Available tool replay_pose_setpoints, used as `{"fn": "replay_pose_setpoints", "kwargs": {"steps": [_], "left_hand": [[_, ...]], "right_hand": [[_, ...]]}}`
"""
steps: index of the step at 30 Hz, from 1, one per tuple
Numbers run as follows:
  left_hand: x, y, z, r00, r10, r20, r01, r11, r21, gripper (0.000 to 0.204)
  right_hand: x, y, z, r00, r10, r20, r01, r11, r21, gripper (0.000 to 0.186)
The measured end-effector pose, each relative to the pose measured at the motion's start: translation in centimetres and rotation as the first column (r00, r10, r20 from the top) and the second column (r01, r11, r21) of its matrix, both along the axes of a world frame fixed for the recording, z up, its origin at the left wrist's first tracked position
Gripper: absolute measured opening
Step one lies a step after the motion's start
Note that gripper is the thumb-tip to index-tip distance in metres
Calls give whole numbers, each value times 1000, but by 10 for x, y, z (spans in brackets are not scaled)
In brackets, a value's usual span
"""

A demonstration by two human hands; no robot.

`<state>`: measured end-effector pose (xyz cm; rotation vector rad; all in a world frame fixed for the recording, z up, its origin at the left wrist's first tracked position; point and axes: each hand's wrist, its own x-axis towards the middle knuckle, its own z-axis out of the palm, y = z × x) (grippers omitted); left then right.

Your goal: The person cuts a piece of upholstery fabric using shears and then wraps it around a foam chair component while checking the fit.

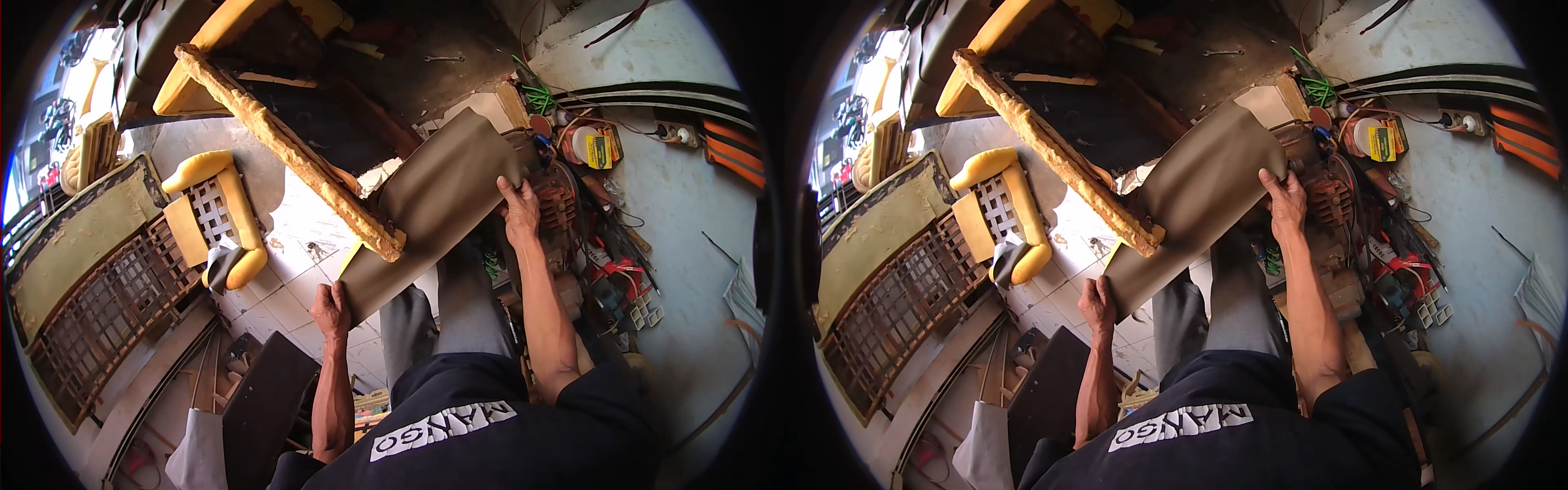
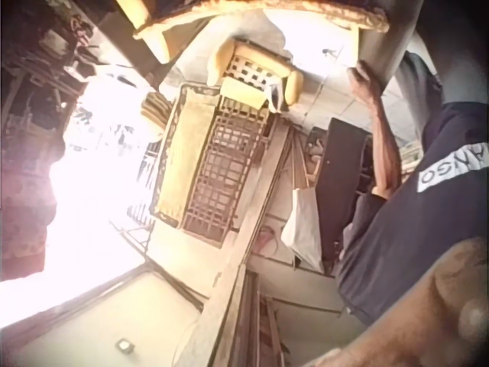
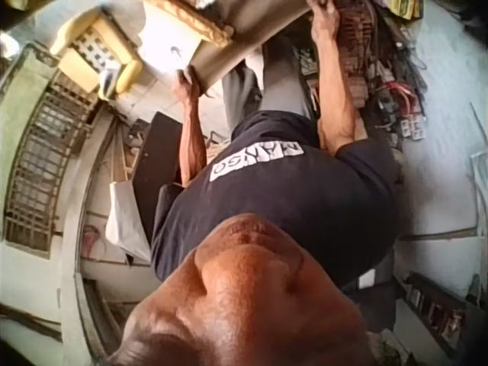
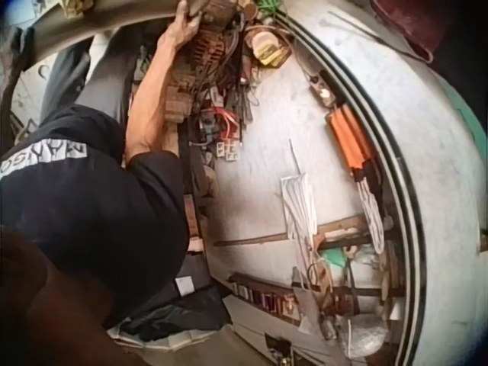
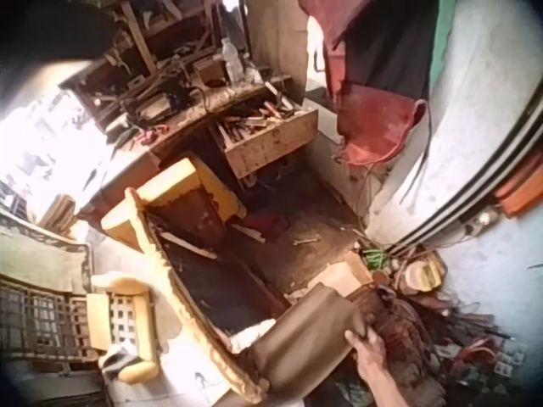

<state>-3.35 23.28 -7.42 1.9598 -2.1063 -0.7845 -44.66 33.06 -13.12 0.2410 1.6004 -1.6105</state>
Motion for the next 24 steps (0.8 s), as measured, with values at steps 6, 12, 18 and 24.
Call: {"fn": "replay_pose_setpoints", "kwargs": {"steps": [6, 12, 18, 24], "left_hand": [[-7, -2, 4, 1000, 29, -10, -29, 997, 68, 45], [-11, -3, 8, 999, 35, -3, -35, 998, 50, 45], [-24, -2, 21, 995, -49, 88, 54, 997, -55, 26], [-113, -4, 24, 995, -92, -43, 83, 980, -183, 33]], "right_hand": [[36, 10, 8, 984, -37, 175, 59, 991, -123, 30], [32, 9, 12, 982, -3, 190, 21, 996, -90, 30], [5, -35, 61, 380, 390, -839, 108, 882, 459, 48], [24, -139, 75, -166, 612, -773, -740, 440, 508, 42]]}}
